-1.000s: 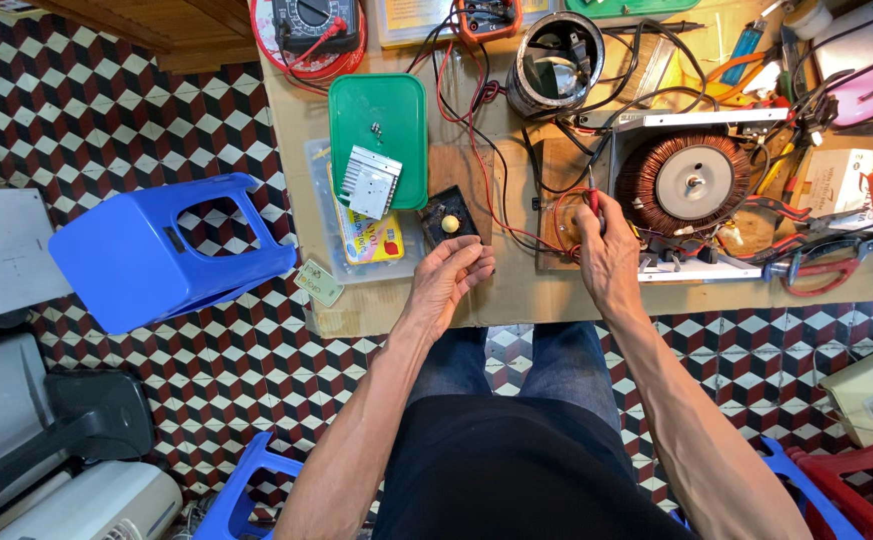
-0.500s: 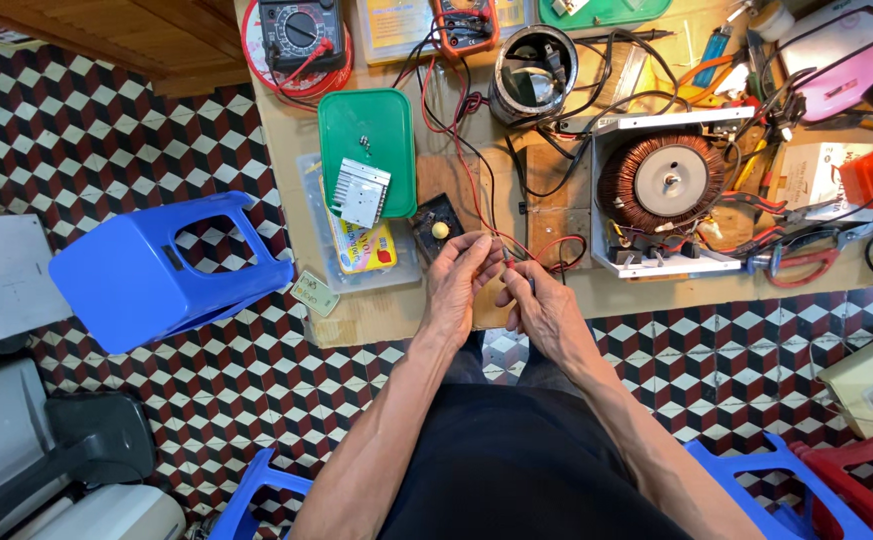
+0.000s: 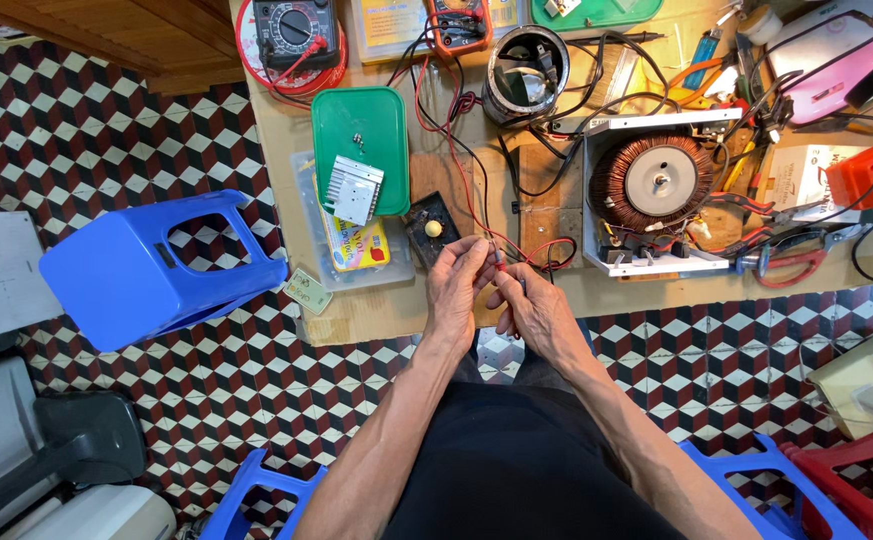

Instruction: The person uses a multimeter to test electrical components on a workbench. They connect probes to wires and a small black box, then open a plastic container to retrieve a small component and place it on the table.

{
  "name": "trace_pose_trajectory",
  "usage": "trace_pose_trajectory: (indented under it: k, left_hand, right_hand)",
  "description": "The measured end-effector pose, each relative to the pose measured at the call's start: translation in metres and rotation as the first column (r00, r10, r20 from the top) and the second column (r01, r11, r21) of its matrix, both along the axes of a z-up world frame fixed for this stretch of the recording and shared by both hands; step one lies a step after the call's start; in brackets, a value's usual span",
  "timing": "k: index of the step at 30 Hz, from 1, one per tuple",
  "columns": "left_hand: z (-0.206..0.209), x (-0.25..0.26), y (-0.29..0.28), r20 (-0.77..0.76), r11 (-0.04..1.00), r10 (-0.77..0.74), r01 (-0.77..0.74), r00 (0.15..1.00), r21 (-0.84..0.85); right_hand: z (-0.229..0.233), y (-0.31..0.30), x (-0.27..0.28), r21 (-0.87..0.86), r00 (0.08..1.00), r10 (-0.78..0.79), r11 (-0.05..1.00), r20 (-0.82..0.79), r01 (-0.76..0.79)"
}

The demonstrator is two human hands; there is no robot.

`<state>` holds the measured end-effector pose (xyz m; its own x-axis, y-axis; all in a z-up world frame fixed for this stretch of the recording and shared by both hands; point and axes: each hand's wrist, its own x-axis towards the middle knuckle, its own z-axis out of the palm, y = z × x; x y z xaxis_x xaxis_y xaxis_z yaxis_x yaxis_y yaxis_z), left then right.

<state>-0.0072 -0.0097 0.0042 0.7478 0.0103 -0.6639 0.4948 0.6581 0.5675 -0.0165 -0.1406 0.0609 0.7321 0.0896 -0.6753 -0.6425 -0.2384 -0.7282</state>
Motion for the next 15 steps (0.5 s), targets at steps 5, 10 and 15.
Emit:
trace_pose_trajectory:
  k: [5, 10, 15]
  left_hand:
    - [0.009, -0.006, -0.001, 0.057, 0.999, -0.004, 0.006, 0.998, -0.034]
    - [0.017, -0.003, -0.01, 0.067, 1.0, 0.0, -0.001, 0.998, 0.021]
    - [0.012, -0.002, -0.03, 0.022, 0.996, 0.074, -0.075, 0.997, 0.041]
  right_hand:
    - [-0.002, 0.001, -0.003, 0.042, 0.999, -0.029, 0.999, -0.02, 0.03]
    - [0.0, -0.003, -0.003, 0.024, 0.999, 0.022, 0.999, 0.026, -0.023]
    - [-0.005, -0.02, 0.002, 0.035, 0.991, 0.104, 0.994, 0.088, -0.108]
